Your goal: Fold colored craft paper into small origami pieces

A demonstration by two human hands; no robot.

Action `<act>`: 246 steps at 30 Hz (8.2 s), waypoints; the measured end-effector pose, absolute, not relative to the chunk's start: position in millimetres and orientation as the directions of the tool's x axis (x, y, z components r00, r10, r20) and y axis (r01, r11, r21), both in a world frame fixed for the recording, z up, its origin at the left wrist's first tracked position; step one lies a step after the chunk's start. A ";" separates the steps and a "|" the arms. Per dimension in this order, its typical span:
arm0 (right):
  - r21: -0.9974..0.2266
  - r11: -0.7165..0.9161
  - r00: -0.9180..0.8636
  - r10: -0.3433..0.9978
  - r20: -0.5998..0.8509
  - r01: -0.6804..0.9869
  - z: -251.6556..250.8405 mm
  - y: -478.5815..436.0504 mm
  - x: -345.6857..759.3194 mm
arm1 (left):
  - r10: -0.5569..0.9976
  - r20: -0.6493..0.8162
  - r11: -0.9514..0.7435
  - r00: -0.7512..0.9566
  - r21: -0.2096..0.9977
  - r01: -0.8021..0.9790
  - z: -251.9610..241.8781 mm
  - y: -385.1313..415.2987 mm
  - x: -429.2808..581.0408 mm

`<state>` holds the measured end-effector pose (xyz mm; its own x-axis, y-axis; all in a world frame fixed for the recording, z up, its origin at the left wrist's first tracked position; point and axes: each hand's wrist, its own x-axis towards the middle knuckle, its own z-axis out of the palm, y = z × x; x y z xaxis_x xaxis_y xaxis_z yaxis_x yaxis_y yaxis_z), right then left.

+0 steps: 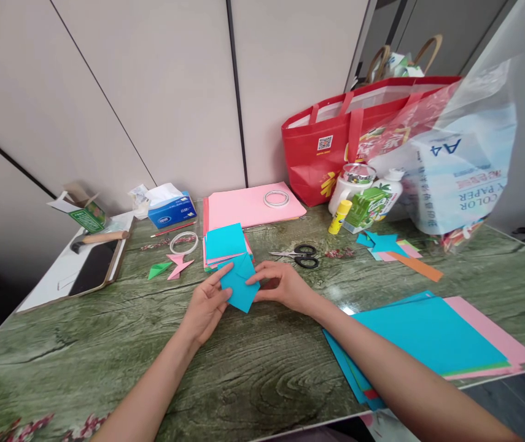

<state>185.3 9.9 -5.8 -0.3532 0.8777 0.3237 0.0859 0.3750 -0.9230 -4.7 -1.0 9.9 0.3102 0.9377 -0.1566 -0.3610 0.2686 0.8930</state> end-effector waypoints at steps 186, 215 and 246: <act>-0.967 0.009 -0.185 0.981 0.058 -0.255 -6.6 2.5 168.9 | 0.995 0.000 0.010 0.099 0.995 -0.103 -0.2 -14.2 9.3; -0.992 0.074 -0.268 0.958 0.099 -0.101 -7.0 1.0 172.2 | 0.920 -0.353 0.361 0.170 0.932 -0.022 6.1 -12.7 10.3; -0.992 0.036 -0.261 0.963 0.067 -0.120 -4.4 6.3 178.8 | 0.881 -0.387 0.398 0.271 0.917 0.016 9.5 -10.8 10.7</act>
<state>178.8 6.3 -4.4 -0.2614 0.9629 0.0667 -0.1203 0.0361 -0.9921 10.7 -10.8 9.5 0.2711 0.8813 -0.3870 0.0156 0.3980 0.9173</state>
